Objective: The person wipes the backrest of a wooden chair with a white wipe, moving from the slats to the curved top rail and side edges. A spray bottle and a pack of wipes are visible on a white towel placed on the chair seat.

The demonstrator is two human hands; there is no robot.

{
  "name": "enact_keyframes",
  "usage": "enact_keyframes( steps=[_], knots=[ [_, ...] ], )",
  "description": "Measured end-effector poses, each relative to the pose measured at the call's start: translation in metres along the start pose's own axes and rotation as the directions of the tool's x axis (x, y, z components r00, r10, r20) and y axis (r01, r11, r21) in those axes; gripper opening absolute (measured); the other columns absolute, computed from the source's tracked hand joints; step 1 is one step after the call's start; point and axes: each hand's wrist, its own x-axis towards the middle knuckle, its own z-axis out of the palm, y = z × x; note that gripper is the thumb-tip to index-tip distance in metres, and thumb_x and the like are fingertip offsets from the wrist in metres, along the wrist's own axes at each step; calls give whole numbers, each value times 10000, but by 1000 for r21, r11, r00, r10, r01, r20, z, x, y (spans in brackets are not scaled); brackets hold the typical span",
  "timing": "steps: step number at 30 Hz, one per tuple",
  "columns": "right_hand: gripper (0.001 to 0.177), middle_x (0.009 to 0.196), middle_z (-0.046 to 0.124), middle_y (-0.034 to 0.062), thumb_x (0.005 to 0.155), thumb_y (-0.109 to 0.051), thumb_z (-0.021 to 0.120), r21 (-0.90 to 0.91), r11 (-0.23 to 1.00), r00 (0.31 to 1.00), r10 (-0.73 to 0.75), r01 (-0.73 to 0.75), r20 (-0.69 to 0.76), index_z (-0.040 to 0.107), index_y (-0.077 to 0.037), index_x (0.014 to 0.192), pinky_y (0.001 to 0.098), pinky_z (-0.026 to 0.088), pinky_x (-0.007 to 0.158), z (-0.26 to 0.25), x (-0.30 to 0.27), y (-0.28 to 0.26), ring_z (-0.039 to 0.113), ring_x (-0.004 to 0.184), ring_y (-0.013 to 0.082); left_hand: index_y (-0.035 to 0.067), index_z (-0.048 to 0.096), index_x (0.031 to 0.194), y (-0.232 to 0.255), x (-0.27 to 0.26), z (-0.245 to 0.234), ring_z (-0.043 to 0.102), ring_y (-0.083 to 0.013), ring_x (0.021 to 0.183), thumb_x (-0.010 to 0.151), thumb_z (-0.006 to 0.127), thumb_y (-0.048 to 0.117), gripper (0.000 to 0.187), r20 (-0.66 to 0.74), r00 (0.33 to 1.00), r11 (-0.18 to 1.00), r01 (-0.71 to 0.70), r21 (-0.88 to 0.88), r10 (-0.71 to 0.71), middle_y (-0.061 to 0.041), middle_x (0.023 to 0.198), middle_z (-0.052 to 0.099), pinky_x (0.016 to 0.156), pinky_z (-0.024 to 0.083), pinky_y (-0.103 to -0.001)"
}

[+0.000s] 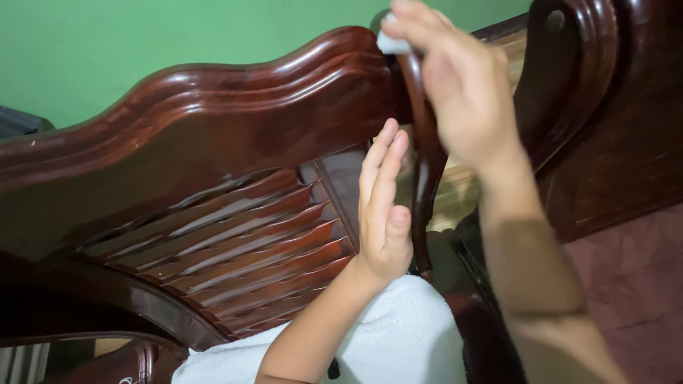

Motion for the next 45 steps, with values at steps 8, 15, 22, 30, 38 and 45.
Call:
enact_keyframes(
  steps=[8,15,22,30,38,45],
  knots=[
    [526,1602,452,252,1172,-377,436,-383,923,975,-51,-37,-217,535,11,1513,481,430,1225,48,-91,-21,471,1471,460,10,340,1637,-2,-5,-12,339,-316,1526,1167,240,600,761,1,1000,998,25,-60,-25,-209,1700,260,1259,316,-397],
    [481,1572,426,290,1141,-273,515,-420,908,983,-72,-5,-168,525,47,1499,518,410,1255,48,-90,-28,434,1491,495,2,336,1602,0,-7,-12,332,-312,1535,1175,229,593,737,4,1000,998,12,-69,-12,-202,1705,257,1280,289,-402],
    [332,1519,581,186,1122,-128,581,-345,934,990,48,-92,-132,635,-11,1428,496,411,1259,30,-13,-29,571,1432,370,9,324,1637,8,-6,-11,337,-310,1563,1168,232,602,761,-8,1000,997,24,-75,-24,-203,1701,254,1262,314,-393],
    [406,1537,503,249,1117,-154,489,-301,946,940,10,-120,-342,558,19,1479,492,378,1285,59,-87,-22,516,1469,408,29,329,1657,4,-8,-7,324,-318,1591,1164,235,612,769,4,999,997,43,-69,-43,-192,1712,244,1264,316,-399],
    [529,1617,380,273,1144,-277,449,-184,966,890,81,-180,-448,381,57,1549,532,307,1289,105,-192,22,389,1548,426,28,257,1638,-6,-13,11,202,-327,1639,1170,228,609,747,101,993,999,54,-6,-53,-192,1740,191,1333,163,-411],
    [548,1631,390,253,1155,-311,406,-172,974,911,69,-150,-406,375,48,1568,496,299,1299,79,-151,13,384,1548,406,29,235,1662,-13,-15,14,158,-318,1634,1154,217,630,788,127,990,998,62,-28,-58,-192,1749,158,1340,128,-410]
  ],
)
